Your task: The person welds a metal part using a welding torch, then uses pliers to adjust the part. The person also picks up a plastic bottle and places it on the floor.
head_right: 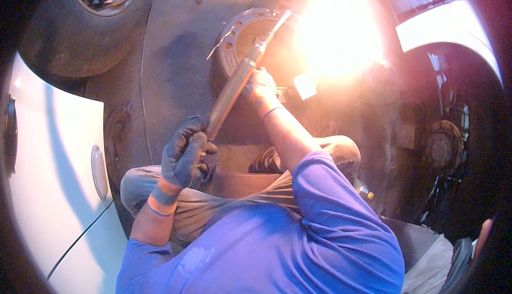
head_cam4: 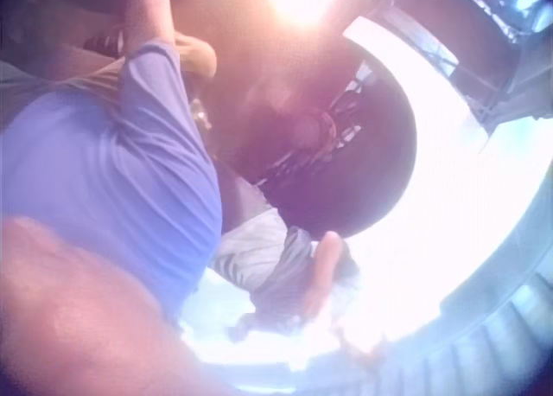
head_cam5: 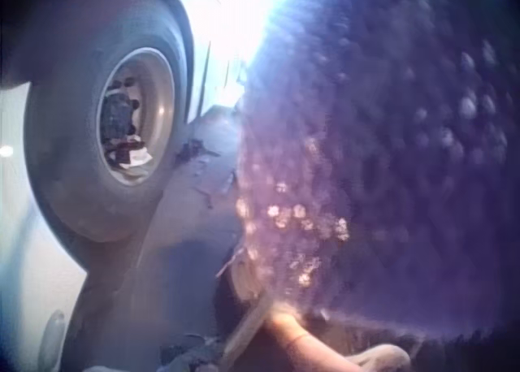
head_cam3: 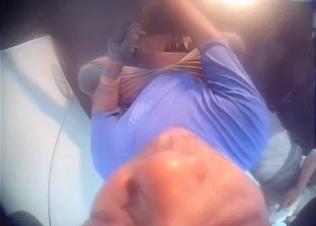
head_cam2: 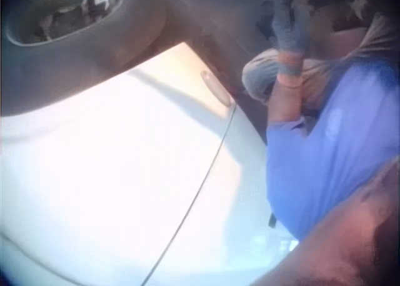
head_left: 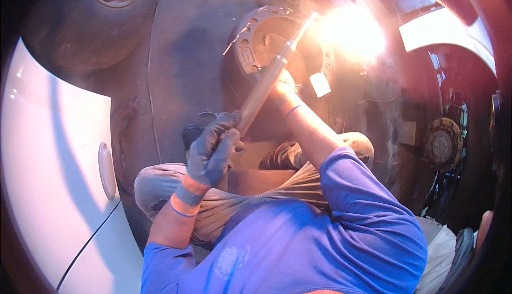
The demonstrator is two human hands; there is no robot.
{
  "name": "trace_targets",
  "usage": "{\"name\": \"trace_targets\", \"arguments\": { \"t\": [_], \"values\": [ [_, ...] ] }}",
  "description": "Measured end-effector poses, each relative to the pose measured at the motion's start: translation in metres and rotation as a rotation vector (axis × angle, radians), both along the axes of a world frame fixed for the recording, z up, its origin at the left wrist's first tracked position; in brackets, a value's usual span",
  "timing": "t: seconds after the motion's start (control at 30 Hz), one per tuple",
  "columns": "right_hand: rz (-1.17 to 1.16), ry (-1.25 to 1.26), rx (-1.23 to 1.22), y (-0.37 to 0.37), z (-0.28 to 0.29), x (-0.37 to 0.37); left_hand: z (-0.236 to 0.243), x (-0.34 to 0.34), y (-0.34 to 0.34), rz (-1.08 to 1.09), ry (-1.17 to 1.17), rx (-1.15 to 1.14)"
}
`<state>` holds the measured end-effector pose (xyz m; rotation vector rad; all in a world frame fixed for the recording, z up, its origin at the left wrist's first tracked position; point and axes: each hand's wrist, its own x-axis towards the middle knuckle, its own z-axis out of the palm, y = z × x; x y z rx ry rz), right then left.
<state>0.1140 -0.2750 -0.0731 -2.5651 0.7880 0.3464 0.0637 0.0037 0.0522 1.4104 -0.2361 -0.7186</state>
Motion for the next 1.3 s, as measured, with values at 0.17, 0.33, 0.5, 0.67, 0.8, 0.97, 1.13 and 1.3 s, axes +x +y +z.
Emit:
{"name": "trace_targets", "arguments": {
  "t": [0.17, 0.33, 0.5, 0.67, 0.8, 0.97, 1.13, 1.3],
  "values": [
    [0.061, -0.100, 0.043, 0.004, 0.002, -0.006, 0.003, -0.002, 0.008, -0.009, 0.068, -0.045],
    [-0.165, -0.283, -0.113, 0.033, 0.046, -0.008, 0.009, 0.004, 0.018, -0.058, 0.050, -0.028],
    [0.209, -0.704, -0.199, 0.019, -0.003, 0.014, 0.000, 0.000, 0.018, -0.092, -0.051, -0.094],
    [0.341, -0.567, -0.332, 0.038, -0.007, 0.089, 0.011, 0.005, 0.017, -0.151, -0.105, -0.167],
    [0.444, -0.342, -0.398, 0.039, -0.024, 0.116, 0.005, 0.006, 0.019, -0.162, -0.170, -0.178],
    [0.317, -0.475, -0.296, 0.016, -0.078, 0.137, 0.006, 0.010, 0.017, -0.223, -0.077, -0.149],
    [0.335, -0.879, -0.230, 0.016, 0.033, 0.118, 0.021, 0.006, 0.018, -0.100, 0.120, -0.103],
    [-0.081, -1.364, 1.110, 0.057, 0.114, 0.031, 0.044, -0.012, 0.000, 0.002, 0.142, -0.144]
  ]
}}
